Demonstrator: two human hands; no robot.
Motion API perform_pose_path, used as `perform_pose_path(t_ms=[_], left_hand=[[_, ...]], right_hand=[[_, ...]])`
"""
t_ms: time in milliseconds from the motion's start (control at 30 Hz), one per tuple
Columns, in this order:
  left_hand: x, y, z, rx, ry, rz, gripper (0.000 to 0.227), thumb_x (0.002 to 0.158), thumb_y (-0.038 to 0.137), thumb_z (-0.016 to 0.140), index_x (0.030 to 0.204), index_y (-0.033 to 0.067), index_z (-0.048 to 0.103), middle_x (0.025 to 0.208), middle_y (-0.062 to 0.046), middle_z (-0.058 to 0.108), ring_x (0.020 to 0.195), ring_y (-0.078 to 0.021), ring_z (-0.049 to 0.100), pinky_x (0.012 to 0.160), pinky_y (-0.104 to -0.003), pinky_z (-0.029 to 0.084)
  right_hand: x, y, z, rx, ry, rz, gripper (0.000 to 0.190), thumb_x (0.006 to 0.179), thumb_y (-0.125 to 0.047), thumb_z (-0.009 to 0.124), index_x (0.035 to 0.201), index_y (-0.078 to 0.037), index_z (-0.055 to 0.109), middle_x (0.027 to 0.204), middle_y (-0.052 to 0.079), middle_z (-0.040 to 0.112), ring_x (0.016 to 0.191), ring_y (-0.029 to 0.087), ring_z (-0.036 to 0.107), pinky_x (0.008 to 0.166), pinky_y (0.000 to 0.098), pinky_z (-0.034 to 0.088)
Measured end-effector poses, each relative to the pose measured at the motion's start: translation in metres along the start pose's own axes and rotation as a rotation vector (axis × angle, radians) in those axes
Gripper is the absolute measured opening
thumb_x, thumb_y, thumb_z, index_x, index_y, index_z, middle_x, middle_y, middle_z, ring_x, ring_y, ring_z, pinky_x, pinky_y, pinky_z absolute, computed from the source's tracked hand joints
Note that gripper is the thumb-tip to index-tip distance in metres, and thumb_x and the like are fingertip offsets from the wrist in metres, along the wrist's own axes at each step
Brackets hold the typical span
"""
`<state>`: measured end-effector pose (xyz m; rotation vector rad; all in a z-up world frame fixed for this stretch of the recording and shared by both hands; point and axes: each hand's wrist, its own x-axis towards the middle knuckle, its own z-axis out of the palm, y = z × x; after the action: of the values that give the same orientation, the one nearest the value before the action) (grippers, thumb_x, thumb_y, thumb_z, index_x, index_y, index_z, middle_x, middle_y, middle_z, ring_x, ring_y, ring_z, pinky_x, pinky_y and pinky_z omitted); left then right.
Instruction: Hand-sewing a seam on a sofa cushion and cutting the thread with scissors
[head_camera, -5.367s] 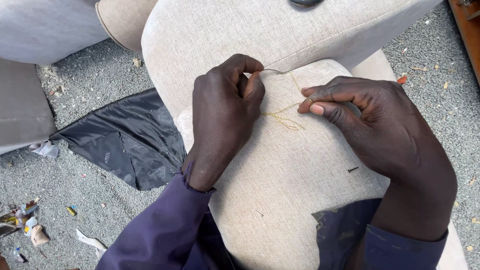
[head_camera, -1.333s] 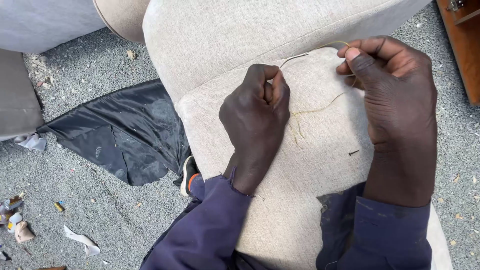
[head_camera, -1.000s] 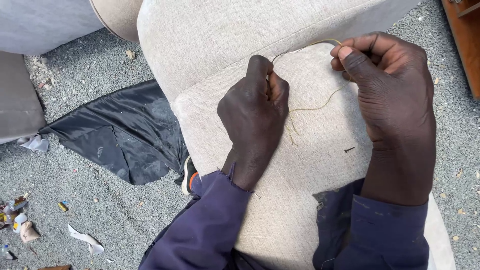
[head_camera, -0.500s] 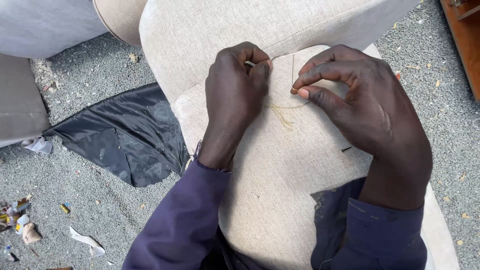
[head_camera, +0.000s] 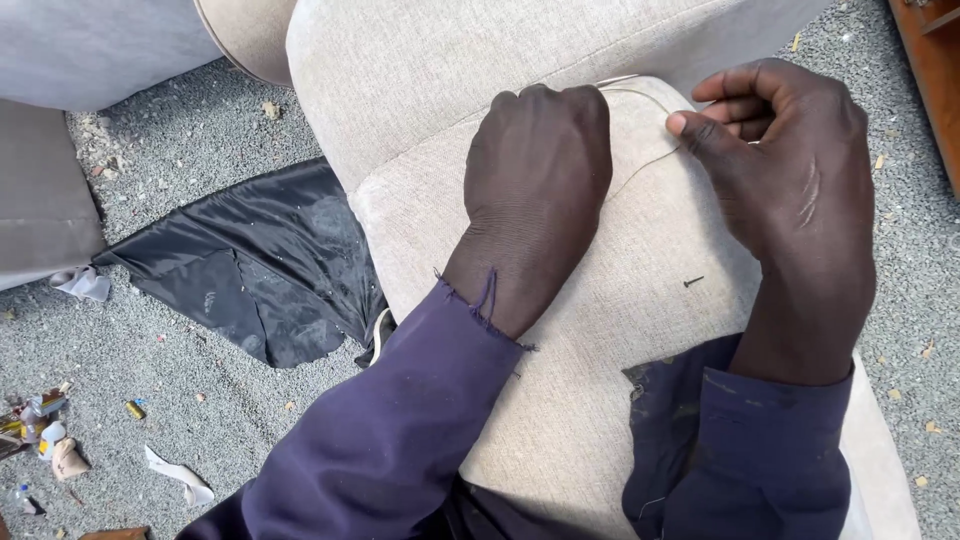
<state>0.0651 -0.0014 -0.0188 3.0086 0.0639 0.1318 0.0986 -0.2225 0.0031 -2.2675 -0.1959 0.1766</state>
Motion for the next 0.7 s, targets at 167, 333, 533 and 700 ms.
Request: perform_pose_path(t_ms=[167,333,533,700], left_hand=[[0.025,-0.035,-0.010,-0.092,0.048,0.163,0.003,0.111,0.009,0.066,0.111,0.0072,0.062,0.082,-0.023,0.074,0.067,-0.0542,0.065,0.056,-0.067,0.044],[0.038,-0.026,-0.033,0.072,0.410,0.255,0.006,0.109,0.026,0.082,0.112,0.0218,0.080,0.135,-0.014,0.066,0.129,-0.0437,0.060,0.087,-0.060,0.053],[0.084,-0.026,-0.009,-0.096,0.258,0.629,0.024,0.112,0.036,0.081,0.091,0.0254,0.084,0.120,-0.009,0.062,0.121,-0.0394,0.058,0.089,-0.058,0.043],[0.083,0.016,0.008,-1.050,0.420,0.131,0.010,0.119,0.006,0.074,0.117,0.0112,0.083,0.114,-0.004,0.091,0.113,-0.0175,0.095,0.097,-0.032,0.077]], right_hand=[[0.002,-0.010,0.005,0.019,-0.037,0.023,0.032,0.114,-0.028,0.107,0.142,-0.018,0.095,0.116,-0.006,0.087,0.097,0.006,0.074,0.094,0.0311,0.060],[0.002,-0.010,0.004,0.119,-0.018,0.057,0.026,0.113,-0.028,0.104,0.134,-0.016,0.097,0.113,-0.005,0.091,0.095,0.004,0.077,0.092,0.0265,0.063],[0.002,-0.024,-0.006,0.080,-0.056,0.134,0.033,0.134,-0.041,0.081,0.116,-0.019,0.096,0.095,-0.005,0.091,0.089,0.008,0.080,0.087,0.0365,0.058],[0.002,-0.028,0.004,0.413,-0.364,0.171,0.045,0.133,-0.037,0.071,0.113,-0.007,0.097,0.086,0.004,0.088,0.074,0.010,0.072,0.075,0.0272,0.057]])
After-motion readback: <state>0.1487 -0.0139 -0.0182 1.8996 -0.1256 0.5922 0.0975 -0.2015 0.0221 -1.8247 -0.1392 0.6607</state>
